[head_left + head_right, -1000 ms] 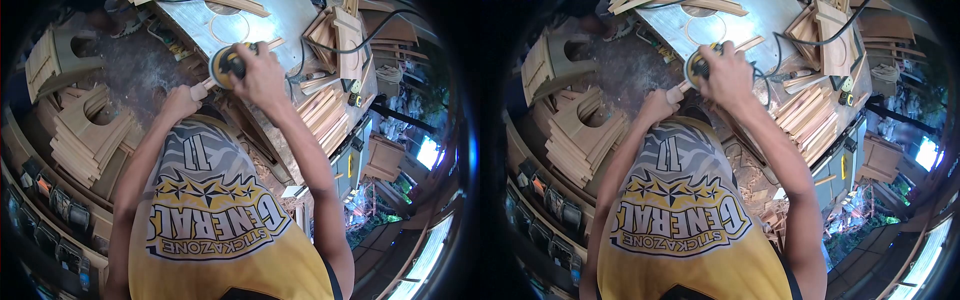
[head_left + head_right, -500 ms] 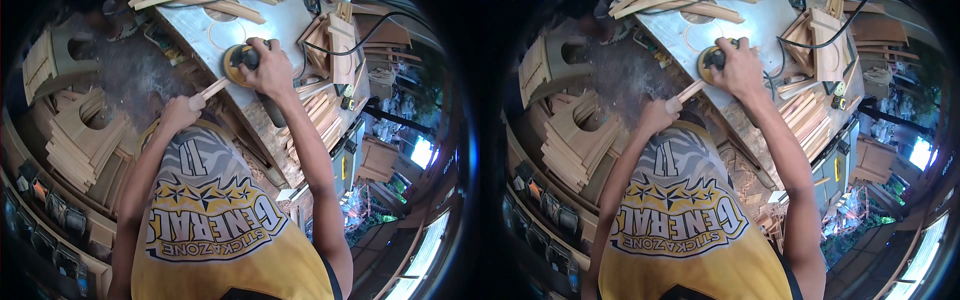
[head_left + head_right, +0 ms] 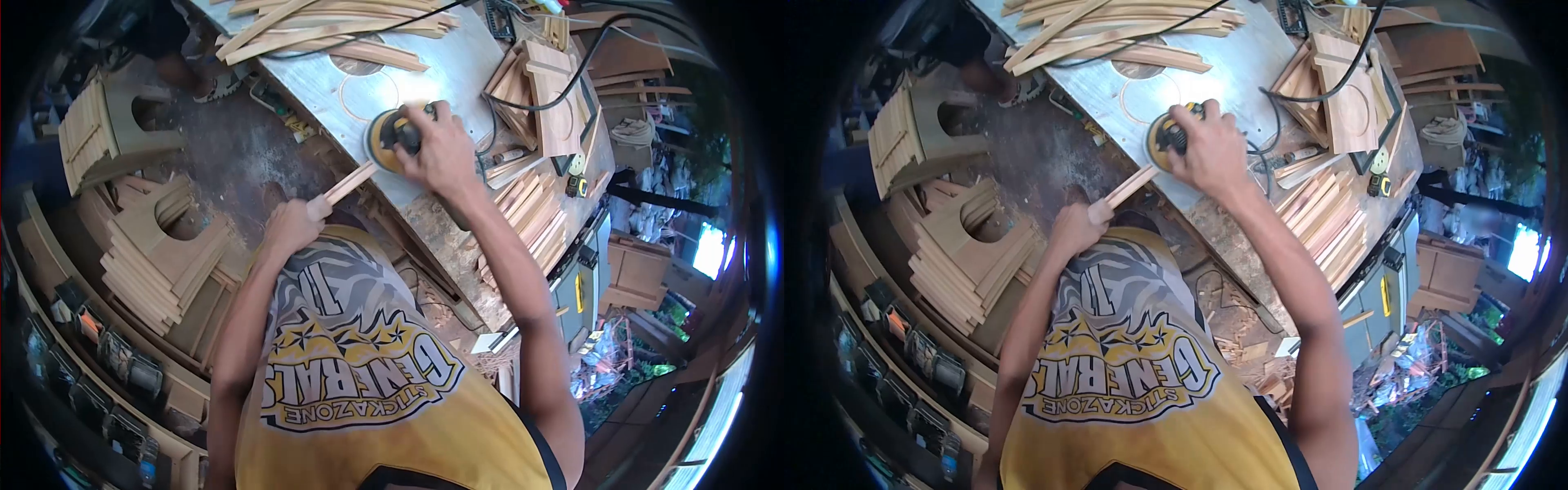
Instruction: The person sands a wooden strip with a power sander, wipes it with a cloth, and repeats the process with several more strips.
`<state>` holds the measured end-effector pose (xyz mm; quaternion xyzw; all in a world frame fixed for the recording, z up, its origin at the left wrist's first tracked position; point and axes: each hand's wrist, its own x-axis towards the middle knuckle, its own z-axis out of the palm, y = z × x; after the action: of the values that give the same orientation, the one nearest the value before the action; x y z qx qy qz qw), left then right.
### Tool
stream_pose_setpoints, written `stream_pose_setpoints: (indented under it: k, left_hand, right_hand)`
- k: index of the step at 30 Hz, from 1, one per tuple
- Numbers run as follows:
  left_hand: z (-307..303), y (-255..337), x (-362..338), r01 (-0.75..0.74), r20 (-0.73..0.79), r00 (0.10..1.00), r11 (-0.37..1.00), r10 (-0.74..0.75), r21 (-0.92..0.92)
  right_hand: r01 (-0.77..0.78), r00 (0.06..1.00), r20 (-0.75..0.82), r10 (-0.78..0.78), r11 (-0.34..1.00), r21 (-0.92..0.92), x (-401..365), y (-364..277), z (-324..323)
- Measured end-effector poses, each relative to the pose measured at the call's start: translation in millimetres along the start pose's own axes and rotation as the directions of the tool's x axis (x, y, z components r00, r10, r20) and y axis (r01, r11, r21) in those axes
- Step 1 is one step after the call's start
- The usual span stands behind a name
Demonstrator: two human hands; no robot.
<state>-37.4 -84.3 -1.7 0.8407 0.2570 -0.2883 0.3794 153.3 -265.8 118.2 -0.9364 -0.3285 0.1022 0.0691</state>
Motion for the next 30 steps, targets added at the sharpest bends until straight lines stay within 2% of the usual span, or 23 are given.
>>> stream_pose_setpoints:
  k: [2, 6, 8, 9, 12, 13, 14, 15, 17, 19, 20, 22, 23, 24, 25, 27, 28, 29, 30]
  left_hand:
    - [-13.7, -15.9, -15.7, 0.020, -0.019, 1.000, 1.000, -0.020, 0.011]
    - [-30.4, -44.5, -47.6, -0.014, -0.090, 0.996, 0.999, 0.017, 0.032]
    - [-42.1, -56.4, -67.8, 0.112, -0.173, 0.979, 0.994, -0.108, 0.012]
    - [-42.0, -93.1, -70.8, 0.028, -0.142, 0.990, 0.994, -0.014, 0.101]
    - [-72.8, -105.4, -113.8, 0.082, -0.247, 0.968, 0.981, -0.037, 0.177]
    - [-78.6, -108.0, -120.3, 0.080, -0.254, 0.967, 0.977, -0.028, 0.199]
    - [-82.8, -109.1, -125.2, 0.082, -0.294, 0.956, 0.976, -0.020, 0.201]
    - [-86.6, -109.0, -127.0, 0.082, -0.332, 0.943, 0.977, -0.012, 0.198]
    - [-96.6, -104.7, -127.3, 0.047, -0.393, 0.919, 0.973, 0.047, 0.227]
    - [-106.5, -93.7, -131.5, 0.034, -0.456, 0.886, 0.969, 0.084, 0.244]
    - [-113.0, -82.1, -131.8, 0.023, -0.467, 0.875, 0.953, 0.127, 0.303]
    - [-121.5, -69.9, -124.7, 0.026, -0.477, 0.863, 0.928, 0.166, 0.371]
    - [-125.5, -67.7, -120.8, -0.003, -0.464, 0.862, 0.917, 0.205, 0.399]
    - [-131.0, -69.4, -119.0, -0.033, -0.449, 0.859, 0.904, 0.244, 0.427]
    - [-135.5, -82.4, -114.6, -0.016, -0.454, 0.860, 0.901, 0.234, 0.433]
    - [-138.6, -131.8, -93.6, -0.082, -0.573, 0.756, 0.915, 0.315, 0.395]
    - [-135.2, -161.1, -84.2, -0.074, -0.585, 0.748, 0.915, 0.313, 0.396]
    - [-130.1, -192.4, -75.7, -0.156, -0.621, 0.777, 0.987, 0.097, -0.041]
    - [-130.3, -207.1, -70.8, -0.212, -0.556, 0.826, 0.861, -0.096, -0.462]
  right_hand:
    - [-0.089, 0.996, 0.010, 0.090, 0.995, -0.032, 12.8, 20.4, -5.1]
    - [-0.141, 0.984, -0.104, 0.143, 0.990, 0.026, 28.5, 70.0, -0.6]
    - [-0.155, 0.980, -0.124, 0.153, 0.988, -0.005, 35.5, 82.8, 2.2]
    - [-0.174, 0.978, -0.127, 0.167, 0.984, -0.048, 37.7, 87.6, 4.0]
    - [-0.233, 0.959, -0.166, 0.229, 0.972, -0.004, 50.2, 98.0, 4.1]
    - [-0.299, 0.950, -0.089, 0.299, 0.954, 0.012, 54.2, 96.8, -2.2]
    - [-0.309, 0.946, -0.097, 0.310, 0.951, 0.028, 53.5, 95.7, 1.5]
    - [-0.240, 0.937, -0.268, 0.225, 0.970, -0.025, 52.2, 95.5, 6.0]
    - [-0.080, 0.847, -0.532, 0.005, 0.990, -0.119, 49.2, 76.2, 0.4]
    - [0.304, 0.813, -0.544, -0.208, 0.948, 0.092, 31.2, 20.6, -18.9]
    - [0.467, 0.777, -0.507, -0.374, 0.882, 0.066, 16.2, -12.8, -32.9]
    - [0.643, 0.702, -0.388, -0.597, 0.765, -0.013, 9.8, -49.3, -22.4]
    - [0.573, 0.809, -0.150, -0.568, 0.819, -0.007, 8.7, -54.2, -18.4]
    - [0.503, 0.861, 0.097, -0.499, 0.864, -0.024, 7.4, -58.3, -14.7]
    - [0.511, 0.856, 0.090, -0.509, 0.859, -0.011, 2.7, -58.1, -13.1]
    - [0.391, 0.885, 0.269, -0.381, 0.920, 0.020, -8.1, -42.8, -15.7]
    - [0.401, 0.883, 0.259, -0.392, 0.916, 0.018, -13.2, -29.5, -14.3]
    - [0.316, 0.916, 0.210, -0.343, 0.937, 0.152, -21.6, -14.1, -7.8]
    - [0.221, 0.947, 0.165, -0.275, 0.932, 0.287, -30.5, -7.5, 1.2]
